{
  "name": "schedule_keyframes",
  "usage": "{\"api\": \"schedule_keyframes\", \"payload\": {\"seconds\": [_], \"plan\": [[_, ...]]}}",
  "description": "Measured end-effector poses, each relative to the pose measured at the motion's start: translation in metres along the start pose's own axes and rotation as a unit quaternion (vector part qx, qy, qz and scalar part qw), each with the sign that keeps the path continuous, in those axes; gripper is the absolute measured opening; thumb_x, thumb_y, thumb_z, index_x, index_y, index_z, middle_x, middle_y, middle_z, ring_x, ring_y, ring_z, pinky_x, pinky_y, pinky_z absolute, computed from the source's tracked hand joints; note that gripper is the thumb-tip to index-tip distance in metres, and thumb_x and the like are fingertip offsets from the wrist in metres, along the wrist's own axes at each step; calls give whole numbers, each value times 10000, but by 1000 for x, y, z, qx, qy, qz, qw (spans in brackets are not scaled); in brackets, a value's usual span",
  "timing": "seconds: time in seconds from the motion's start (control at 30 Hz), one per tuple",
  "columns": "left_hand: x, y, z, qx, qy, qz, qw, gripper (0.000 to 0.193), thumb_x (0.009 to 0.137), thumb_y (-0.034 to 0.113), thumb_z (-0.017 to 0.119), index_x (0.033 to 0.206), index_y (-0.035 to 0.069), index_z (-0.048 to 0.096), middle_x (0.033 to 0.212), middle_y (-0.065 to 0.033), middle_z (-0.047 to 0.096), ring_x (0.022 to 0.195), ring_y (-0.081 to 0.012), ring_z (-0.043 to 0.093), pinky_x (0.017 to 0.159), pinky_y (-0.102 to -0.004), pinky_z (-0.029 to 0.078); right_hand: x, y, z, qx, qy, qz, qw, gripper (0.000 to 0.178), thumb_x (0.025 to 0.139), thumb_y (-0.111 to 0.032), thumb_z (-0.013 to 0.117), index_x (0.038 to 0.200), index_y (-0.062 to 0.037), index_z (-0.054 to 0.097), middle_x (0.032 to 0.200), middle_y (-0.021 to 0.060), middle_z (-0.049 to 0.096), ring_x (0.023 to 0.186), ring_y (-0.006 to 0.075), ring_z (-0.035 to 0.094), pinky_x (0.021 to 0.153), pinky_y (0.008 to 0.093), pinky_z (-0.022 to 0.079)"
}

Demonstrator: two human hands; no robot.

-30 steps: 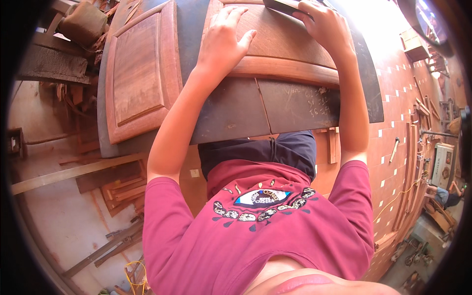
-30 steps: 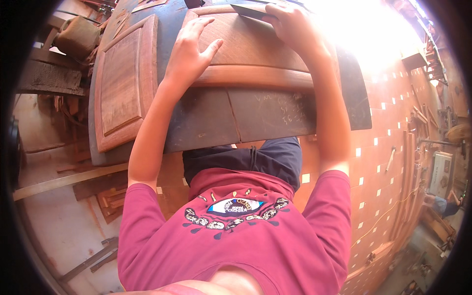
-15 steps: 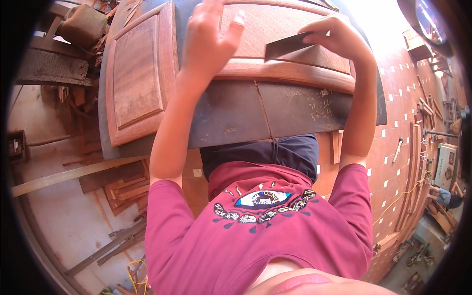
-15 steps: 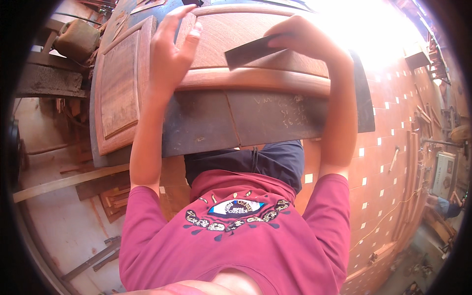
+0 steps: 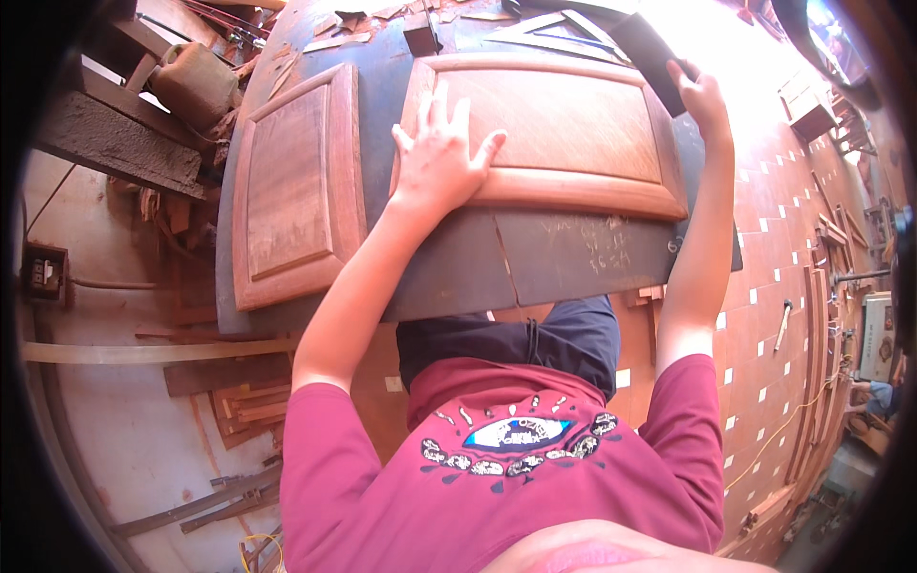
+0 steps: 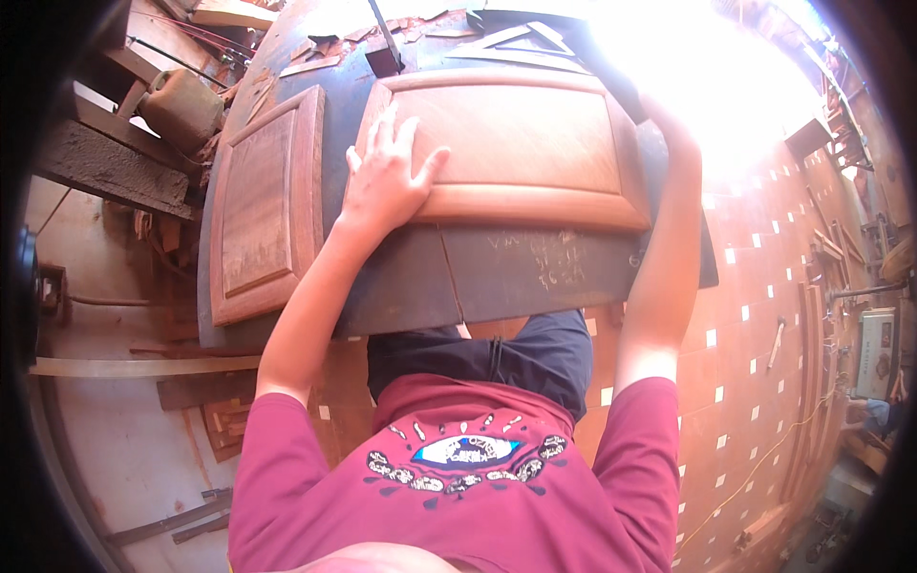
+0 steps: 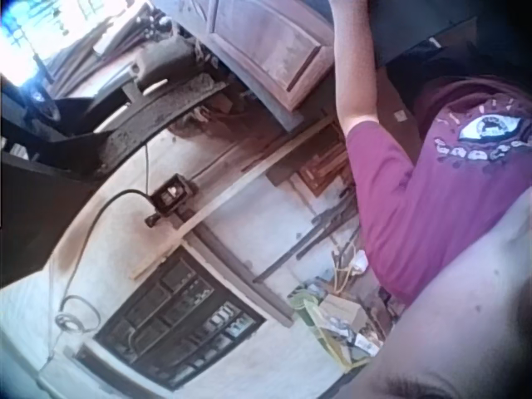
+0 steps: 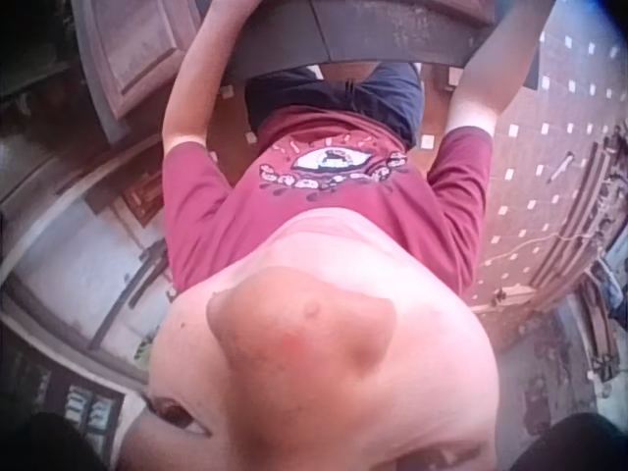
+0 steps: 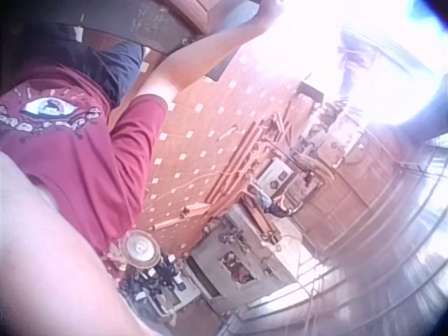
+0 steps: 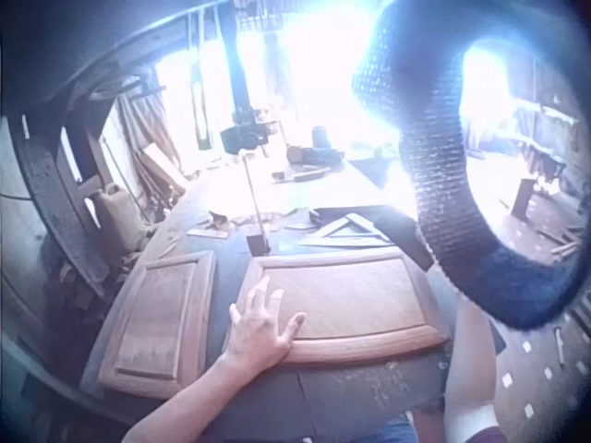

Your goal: The person uses a set square and a pencil to mark lines on a wooden panel. They then use sandpaper to smooth the surface of the panel.

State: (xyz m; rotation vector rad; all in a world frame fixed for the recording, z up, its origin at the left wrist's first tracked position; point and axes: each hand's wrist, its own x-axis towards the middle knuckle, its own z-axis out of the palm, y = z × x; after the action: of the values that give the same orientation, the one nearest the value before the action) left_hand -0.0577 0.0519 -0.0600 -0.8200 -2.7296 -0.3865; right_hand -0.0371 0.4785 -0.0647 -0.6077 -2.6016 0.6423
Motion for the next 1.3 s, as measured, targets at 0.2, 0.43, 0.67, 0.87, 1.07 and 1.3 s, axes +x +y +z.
{"api": "schedule_keyframes", "payload": {"seconds": [0.2,0.43,0.67,0.87,1.07,1.3], "plan": [[-5,0,1,-16,32,9,999,749,930,577,572,1392,-8,505,1532,-251,372,1418,-395,376,1049,-745,301,25,29,23,93,-90,-10,992,553,954,-440,620,1326,-31,626,1246,99,666,1150,213,585,992,315,418],[-5,20,6,7,49,-29,998,762,932,563,569,1427,-9,479,1570,-240,307,1423,-394,375,1086,-754,251,30,47,48,170,-156,18,973,573,953,-478,612,1325,-41,623,1226,66,656,1127,160,561,984,287,404],[16,1,16,-46,97,42,993,473,922,352,595,1244,5,600,1289,-219,592,1231,-375,543,1066,-539,387,-6,76,14,98,-152,37,983,527,964,-447,605,1277,-25,645,1126,79,684,1052,149,590,934,291,438],[52,-8,33,-82,103,68,989,411,909,233,585,1247,1,594,1167,-231,649,1090,-393,620,986,-449,476,-151,38,-99,27,-172,15,985,345,974,-282,605,1125,19,678,954,133,698,908,183,635,800,337,493],[105,31,47,16,57,109,992,394,925,239,548,1287,101,616,1026,-181,717,1034,-338,663,945,-486,465,-198,-2,-141,10,-96,-77,992,217,975,-172,594,986,35,659,744,144,615,653,192,536,651,356,441],[79,26,47,-47,190,159,968,302,938,270,550,1151,97,676,993,-120,733,1010,-294,674,927,-466,448,-138,-40,-49,-120,52,-317,939,182,948,-101,603,1085,-68,718,1045,136,730,800,282,722,710,348,564]]}}
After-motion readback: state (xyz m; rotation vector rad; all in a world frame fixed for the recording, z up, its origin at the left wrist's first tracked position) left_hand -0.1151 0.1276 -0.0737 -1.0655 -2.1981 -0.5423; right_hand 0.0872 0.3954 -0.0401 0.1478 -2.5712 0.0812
